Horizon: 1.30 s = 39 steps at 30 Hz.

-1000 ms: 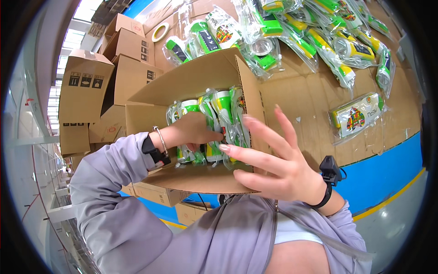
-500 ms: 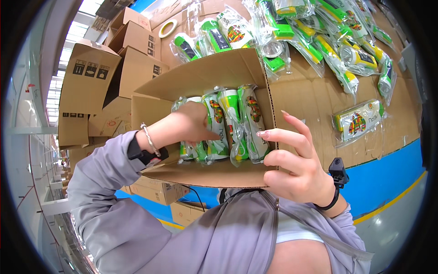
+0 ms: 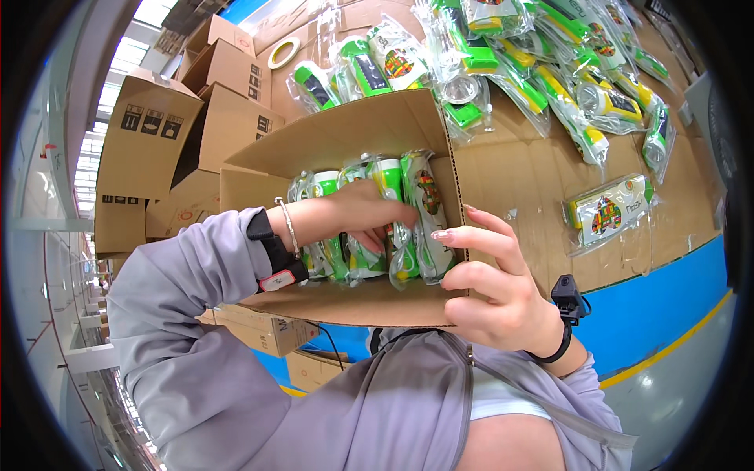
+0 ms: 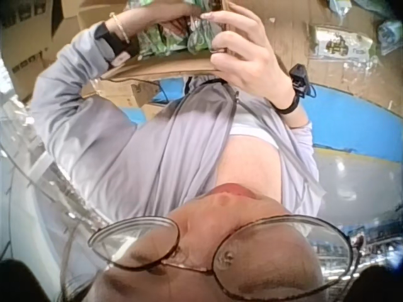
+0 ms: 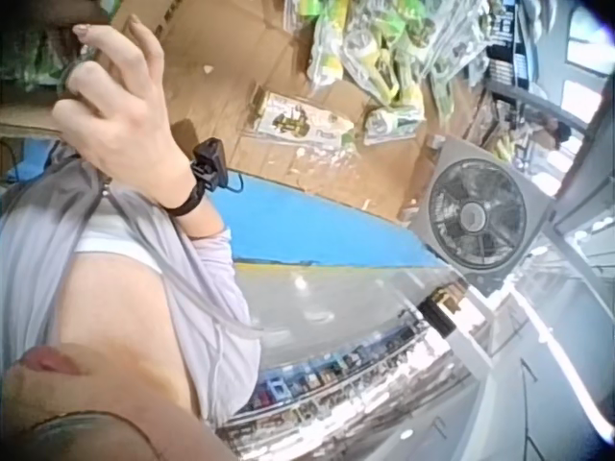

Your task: Packing packaged green flashlights into cardboard boxes on an assembly line.

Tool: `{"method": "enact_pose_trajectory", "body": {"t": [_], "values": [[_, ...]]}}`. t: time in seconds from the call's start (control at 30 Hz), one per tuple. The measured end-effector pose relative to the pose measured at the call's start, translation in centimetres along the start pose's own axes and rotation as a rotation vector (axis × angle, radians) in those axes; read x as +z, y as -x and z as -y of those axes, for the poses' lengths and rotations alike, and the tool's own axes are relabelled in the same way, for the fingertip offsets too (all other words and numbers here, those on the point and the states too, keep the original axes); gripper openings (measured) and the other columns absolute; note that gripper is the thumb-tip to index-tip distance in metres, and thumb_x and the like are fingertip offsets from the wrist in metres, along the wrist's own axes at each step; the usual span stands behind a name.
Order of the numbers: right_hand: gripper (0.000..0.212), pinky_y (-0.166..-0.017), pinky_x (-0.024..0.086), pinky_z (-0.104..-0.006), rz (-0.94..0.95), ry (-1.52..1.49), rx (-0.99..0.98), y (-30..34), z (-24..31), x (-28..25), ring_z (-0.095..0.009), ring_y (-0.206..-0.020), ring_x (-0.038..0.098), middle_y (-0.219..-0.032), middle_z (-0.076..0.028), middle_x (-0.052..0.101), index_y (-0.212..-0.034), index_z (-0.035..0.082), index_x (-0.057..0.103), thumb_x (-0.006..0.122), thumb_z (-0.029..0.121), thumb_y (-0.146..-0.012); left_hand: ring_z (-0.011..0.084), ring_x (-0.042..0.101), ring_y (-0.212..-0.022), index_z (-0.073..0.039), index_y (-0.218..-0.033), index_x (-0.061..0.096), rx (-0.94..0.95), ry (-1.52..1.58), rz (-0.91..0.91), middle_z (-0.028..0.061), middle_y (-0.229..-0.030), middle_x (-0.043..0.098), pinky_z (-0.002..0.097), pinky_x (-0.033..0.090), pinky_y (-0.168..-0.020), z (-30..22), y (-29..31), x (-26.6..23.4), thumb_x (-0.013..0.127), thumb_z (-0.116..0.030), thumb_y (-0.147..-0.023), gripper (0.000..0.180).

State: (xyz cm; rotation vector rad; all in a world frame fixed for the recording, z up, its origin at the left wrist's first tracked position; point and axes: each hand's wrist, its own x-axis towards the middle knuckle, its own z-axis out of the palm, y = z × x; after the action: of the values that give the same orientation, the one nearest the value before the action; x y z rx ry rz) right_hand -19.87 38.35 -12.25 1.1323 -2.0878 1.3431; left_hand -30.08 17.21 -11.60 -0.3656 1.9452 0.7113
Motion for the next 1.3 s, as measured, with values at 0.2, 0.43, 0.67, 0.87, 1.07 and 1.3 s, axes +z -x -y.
{"method": "enact_pose_trajectory", "body": {"t": [0.2, 0.43, 0.67, 0.87, 1.07, 1.3], "values": [[0.017, -0.101, 0.038, -0.0538, 0.001, 0.025, -0.038, 0.0, -0.2, 0.0, -0.025, -0.115, 0.052, -0.081, -0.001, 0.048, -0.063, 0.013, 0.052, 0.068, 0.012, -0.065, 0.0148, 0.065, -0.075, 0.004, -0.105, 0.062, 0.208, -0.119, 0.016, 0.0129, -0.089, 0.067, 0.0262, 0.055, -0.068, 0.0, 0.2, 0.7, 0.072, -0.026, -0.075, 0.043], [0.018, -0.101, 0.038, -0.0544, -0.013, 0.029, -0.027, 0.0, 0.0, -0.1, -0.024, -0.113, 0.053, -0.078, -0.001, 0.046, -0.063, 0.013, 0.050, 0.067, 0.011, -0.065, 0.0223, 0.068, -0.059, 0.013, -0.095, 0.061, 0.046, -0.143, -0.040, 0.0185, -0.079, 0.067, 0.0268, 0.056, -0.052, -0.9, 1.1, 1.8, 0.066, -0.018, -0.080, 0.034], [0.018, -0.102, 0.035, -0.0592, 0.011, 0.129, -0.071, -0.1, 0.2, -0.3, -0.024, -0.106, 0.053, -0.073, -0.001, 0.041, -0.059, 0.014, 0.046, 0.064, 0.010, -0.059, 0.0302, 0.068, -0.064, 0.023, -0.108, 0.037, 0.028, -0.246, -0.224, 0.0257, -0.084, 0.064, 0.0328, 0.056, -0.055, -0.6, 2.9, 2.1, 0.075, -0.020, -0.071, 0.068], [0.018, -0.105, 0.032, -0.0580, 0.040, 0.108, -0.037, -0.3, 0.5, -0.5, -0.023, -0.107, 0.054, -0.073, -0.001, 0.042, -0.063, 0.013, 0.046, 0.064, 0.012, -0.064, 0.0401, 0.063, -0.088, 0.014, -0.107, 0.031, 0.299, -0.383, -0.426, 0.0329, -0.092, 0.058, 0.0407, 0.052, -0.074, 1.5, 2.2, 1.9, 0.084, -0.029, -0.063, 0.081], [0.019, -0.106, 0.031, -0.0574, 0.050, 0.126, -0.023, -0.3, 0.5, -0.6, -0.023, -0.108, 0.053, -0.072, -0.001, 0.041, -0.064, 0.013, 0.047, 0.066, 0.011, -0.065, 0.0404, 0.063, -0.085, 0.006, -0.110, 0.033, 0.384, -0.491, -0.481, 0.0285, -0.092, 0.059, 0.0446, 0.052, -0.071, 1.2, 3.3, 1.1, 0.078, -0.026, -0.070, 0.069], [0.018, -0.106, 0.030, -0.0568, 0.070, 0.114, -0.008, -0.3, 0.8, -0.8, -0.024, -0.109, 0.053, -0.073, -0.001, 0.043, -0.065, 0.013, 0.047, 0.065, 0.010, -0.068, 0.0270, 0.068, -0.057, 0.011, -0.095, 0.060, 0.105, -0.260, -0.091, 0.0239, -0.078, 0.066, 0.0355, 0.055, -0.053, -1.7, 3.6, 1.7, 0.051, -0.032, -0.087, 0.045]]}}
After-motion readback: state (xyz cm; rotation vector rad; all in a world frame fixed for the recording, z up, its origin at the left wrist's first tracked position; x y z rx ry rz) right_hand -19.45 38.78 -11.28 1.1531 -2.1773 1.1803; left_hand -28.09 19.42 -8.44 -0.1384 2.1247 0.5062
